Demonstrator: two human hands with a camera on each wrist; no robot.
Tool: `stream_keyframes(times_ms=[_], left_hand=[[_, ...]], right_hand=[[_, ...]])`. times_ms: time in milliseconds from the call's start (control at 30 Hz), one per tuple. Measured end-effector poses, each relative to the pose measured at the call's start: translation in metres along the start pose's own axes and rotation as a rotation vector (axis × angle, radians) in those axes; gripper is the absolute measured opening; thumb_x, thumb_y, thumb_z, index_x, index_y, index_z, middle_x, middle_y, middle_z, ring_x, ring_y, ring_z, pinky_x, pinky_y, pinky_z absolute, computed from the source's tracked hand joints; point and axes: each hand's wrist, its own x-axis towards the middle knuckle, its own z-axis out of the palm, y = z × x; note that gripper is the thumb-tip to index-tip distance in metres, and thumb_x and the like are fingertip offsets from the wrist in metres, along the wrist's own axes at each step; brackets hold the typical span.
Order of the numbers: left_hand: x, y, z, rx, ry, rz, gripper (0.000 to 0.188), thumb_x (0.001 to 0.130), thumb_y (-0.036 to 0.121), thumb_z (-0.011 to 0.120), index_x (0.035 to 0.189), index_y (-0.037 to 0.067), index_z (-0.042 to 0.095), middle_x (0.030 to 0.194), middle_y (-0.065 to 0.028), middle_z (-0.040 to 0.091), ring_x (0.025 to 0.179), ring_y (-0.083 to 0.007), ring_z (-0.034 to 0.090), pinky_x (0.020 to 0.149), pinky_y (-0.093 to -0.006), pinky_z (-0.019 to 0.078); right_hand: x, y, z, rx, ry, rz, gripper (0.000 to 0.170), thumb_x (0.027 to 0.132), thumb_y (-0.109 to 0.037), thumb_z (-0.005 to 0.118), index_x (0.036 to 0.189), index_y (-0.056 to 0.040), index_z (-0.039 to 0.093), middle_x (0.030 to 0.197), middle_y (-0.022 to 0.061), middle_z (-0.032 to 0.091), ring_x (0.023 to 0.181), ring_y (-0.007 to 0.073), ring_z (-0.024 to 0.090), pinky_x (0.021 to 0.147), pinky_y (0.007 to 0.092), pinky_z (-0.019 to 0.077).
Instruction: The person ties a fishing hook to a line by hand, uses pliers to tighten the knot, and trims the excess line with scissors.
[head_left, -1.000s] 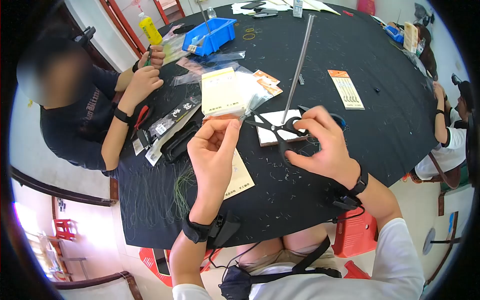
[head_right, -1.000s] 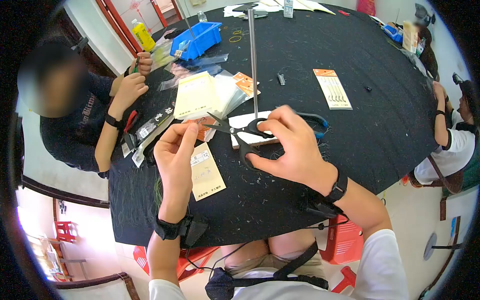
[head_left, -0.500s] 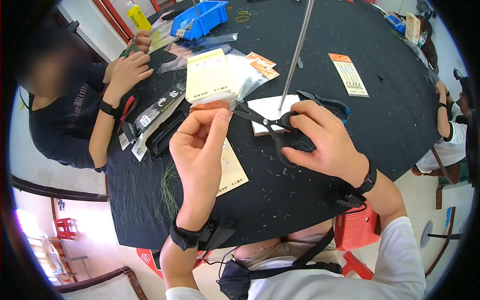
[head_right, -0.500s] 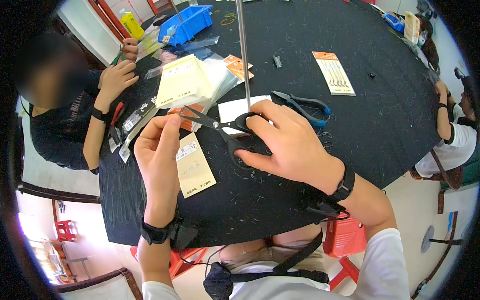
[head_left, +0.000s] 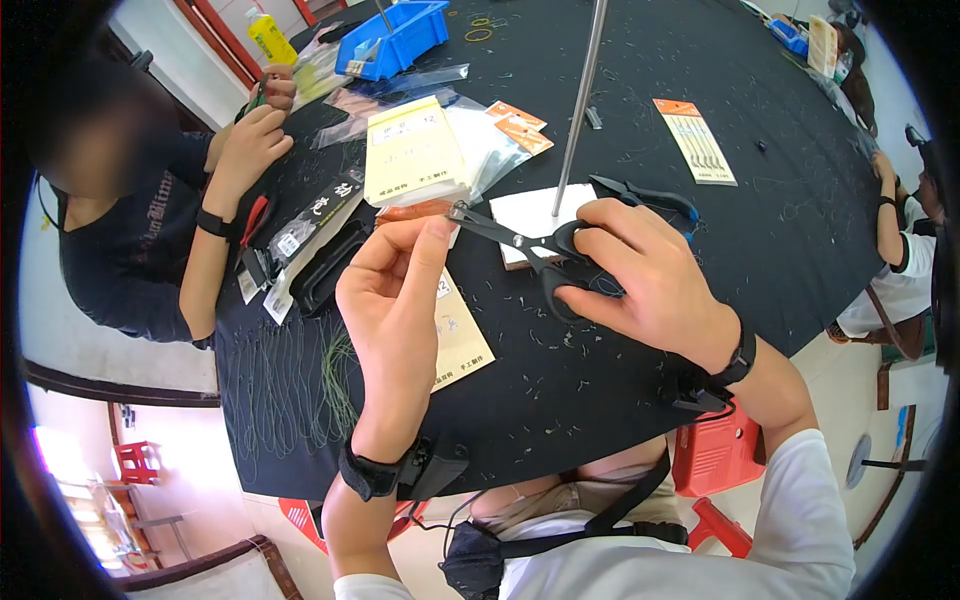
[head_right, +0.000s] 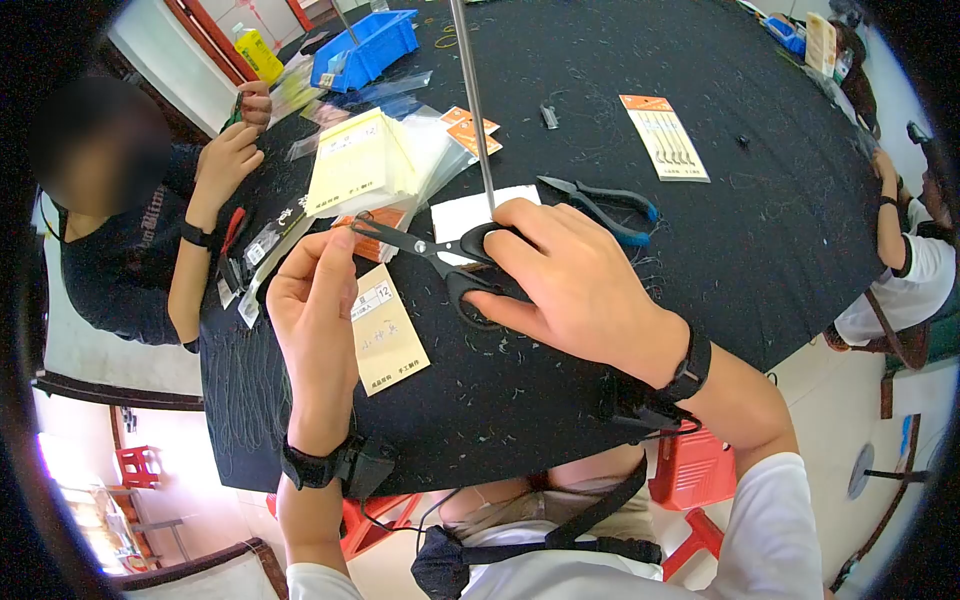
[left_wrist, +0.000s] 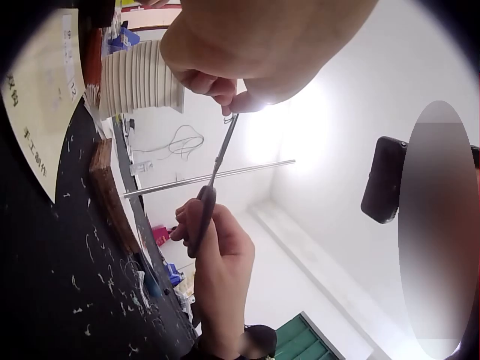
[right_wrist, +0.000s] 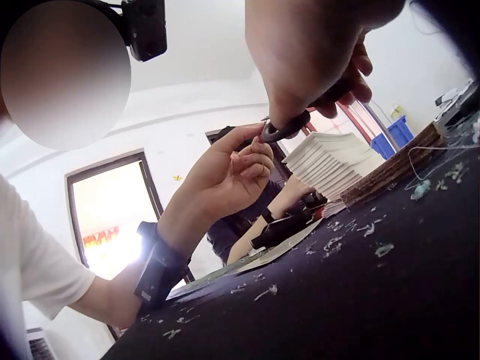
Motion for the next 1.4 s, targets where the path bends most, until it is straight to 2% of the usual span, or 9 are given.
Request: stream_keyframes(times_ms=[267, 333, 767, 833, 967, 1067, 1133, 1400], left_hand=[[-0.0009, -0.0004, -0.0002, 0.021, -0.010, 0.007, 0.016, 0.088, 0.014, 0.059, 0.091, -0.001, 0.062, 0.065, 0.0060, 0.049, 0.053, 0.0006, 0.029, 0.047, -0.0163, 0.0197], [-0.0005, -0.0006, -0.0029, -0.002, -0.024, -0.020, 0.015, 0.086, 0.011, 0.061, 0.091, -0.003, 0.063, 0.085, -0.0038, 0.062, 0.078, -0.0042, 0.054, 0.071, -0.0165, 0.0404], [0.0018, -0.0009, -0.0028, -0.067, -0.001, 0.001, 0.017, 0.087, 0.012, 0.060, 0.093, -0.003, 0.062, 0.091, -0.0065, 0.063, 0.082, -0.0064, 0.055, 0.075, -0.0178, 0.0415], [0.0013, -0.0015, -0.0007, -0.012, 0.013, 0.018, 0.019, 0.089, 0.013, 0.056, 0.096, -0.003, 0.062, 0.063, 0.0062, 0.045, 0.053, 0.0002, 0.029, 0.048, -0.0158, 0.0198], [0.0007, -0.0011, -0.0001, -0.017, 0.008, 0.011, 0.018, 0.089, 0.012, 0.056, 0.096, -0.004, 0.062, 0.063, 0.0061, 0.045, 0.053, 0.0001, 0.029, 0.048, -0.0159, 0.0199], [0.0008, -0.0012, -0.0013, -0.009, 0.000, 0.025, 0.018, 0.089, 0.012, 0.057, 0.096, -0.004, 0.061, 0.064, 0.0058, 0.046, 0.053, 0.0000, 0.030, 0.048, -0.0159, 0.0204], [0.0009, -0.0016, -0.0042, -0.065, -0.023, -0.005, 0.017, 0.086, 0.012, 0.061, 0.093, -0.003, 0.062, 0.091, -0.0061, 0.063, 0.083, -0.0069, 0.056, 0.076, -0.0185, 0.0421], [0.0005, -0.0027, -0.0042, -0.080, -0.026, -0.010, 0.015, 0.086, 0.010, 0.061, 0.093, -0.004, 0.062, 0.089, -0.0059, 0.063, 0.082, -0.0064, 0.056, 0.075, -0.0180, 0.0419]], right_hand=[[0.0001, 0.0005, -0.0001, 0.018, -0.027, 0.009, 0.030, 0.069, -0.021, 0.071, 0.085, -0.0018, 0.056, 0.093, 0.0110, 0.052, 0.074, 0.0271, 0.053, 0.065, 0.0344, 0.0438], [0.0002, 0.0003, -0.0007, 0.023, -0.045, 0.013, 0.029, 0.069, -0.022, 0.071, 0.085, -0.0015, 0.056, 0.093, 0.0111, 0.052, 0.075, 0.0272, 0.054, 0.066, 0.0343, 0.0439], [-0.0006, -0.0001, -0.0001, 0.040, -0.047, 0.025, 0.030, 0.070, -0.023, 0.070, 0.085, -0.0013, 0.057, 0.092, 0.0110, 0.053, 0.074, 0.0264, 0.054, 0.065, 0.0337, 0.0443], [-0.0007, -0.0004, -0.0001, 0.053, -0.045, 0.025, 0.030, 0.070, -0.023, 0.070, 0.085, -0.0014, 0.057, 0.092, 0.0111, 0.053, 0.074, 0.0264, 0.054, 0.065, 0.0336, 0.0443], [-0.0008, -0.0004, -0.0001, 0.054, -0.049, 0.032, 0.030, 0.070, -0.023, 0.070, 0.085, -0.0014, 0.057, 0.092, 0.0111, 0.053, 0.074, 0.0263, 0.054, 0.065, 0.0336, 0.0443], [-0.0010, 0.0003, 0.0005, 0.063, -0.058, 0.037, 0.030, 0.070, -0.024, 0.070, 0.085, -0.0014, 0.057, 0.092, 0.0111, 0.053, 0.074, 0.0261, 0.054, 0.066, 0.0335, 0.0443], [-0.0009, 0.0000, 0.0001, 0.068, -0.062, 0.039, 0.030, 0.070, -0.024, 0.070, 0.085, -0.0013, 0.057, 0.092, 0.0111, 0.053, 0.075, 0.0261, 0.054, 0.066, 0.0334, 0.0443], [-0.0005, 0.0002, 0.0003, 0.067, -0.060, 0.029, 0.030, 0.070, -0.024, 0.070, 0.086, -0.0010, 0.057, 0.092, 0.0113, 0.053, 0.075, 0.0264, 0.054, 0.066, 0.0337, 0.0443]])
